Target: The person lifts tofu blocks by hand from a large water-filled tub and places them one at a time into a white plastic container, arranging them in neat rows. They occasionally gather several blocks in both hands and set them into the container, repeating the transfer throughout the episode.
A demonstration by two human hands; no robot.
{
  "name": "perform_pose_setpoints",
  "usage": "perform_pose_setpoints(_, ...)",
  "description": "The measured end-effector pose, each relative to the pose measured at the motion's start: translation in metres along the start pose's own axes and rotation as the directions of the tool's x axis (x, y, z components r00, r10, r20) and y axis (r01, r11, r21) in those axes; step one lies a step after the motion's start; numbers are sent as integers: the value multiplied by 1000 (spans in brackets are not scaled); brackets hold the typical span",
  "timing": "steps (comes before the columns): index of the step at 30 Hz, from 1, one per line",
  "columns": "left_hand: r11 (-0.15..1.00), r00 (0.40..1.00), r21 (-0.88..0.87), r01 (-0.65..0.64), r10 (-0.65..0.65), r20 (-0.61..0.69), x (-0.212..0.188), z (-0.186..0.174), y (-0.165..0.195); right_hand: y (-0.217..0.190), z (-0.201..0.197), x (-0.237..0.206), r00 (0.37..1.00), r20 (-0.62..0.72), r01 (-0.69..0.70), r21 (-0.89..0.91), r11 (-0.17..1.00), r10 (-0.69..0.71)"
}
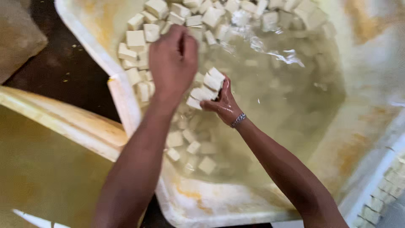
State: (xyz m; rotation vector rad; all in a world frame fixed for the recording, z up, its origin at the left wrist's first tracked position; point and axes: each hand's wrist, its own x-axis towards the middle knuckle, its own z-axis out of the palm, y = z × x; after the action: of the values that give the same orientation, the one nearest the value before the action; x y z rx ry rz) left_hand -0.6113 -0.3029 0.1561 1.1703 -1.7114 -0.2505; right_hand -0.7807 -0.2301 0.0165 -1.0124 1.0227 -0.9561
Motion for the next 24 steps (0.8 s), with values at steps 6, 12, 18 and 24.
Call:
perform_pose_setpoints(6, 991, 992, 47, -123, 121, 47, -6, -10, -17, -117, -47, -73, 932, -22, 358, -95, 929, -361)
perform_pose_setpoints(12, 921, 954, -314, 232, -152, 259, -57, 14, 93, -167, -109, -235, 742, -159, 511, -496, 702, -652)
perform_pose_setpoints(18, -246, 398, -427, 870, -160, 903, -204, 107, 302, -126, -146, -355, 482, -91, 181, -963, 200, -871)
perform_pose_setpoints(24, -364, 341, -386, 848, -184, 922, -243, 136, 408, -102, -187, -458, 610, -361, 72, -861, 503, -706)
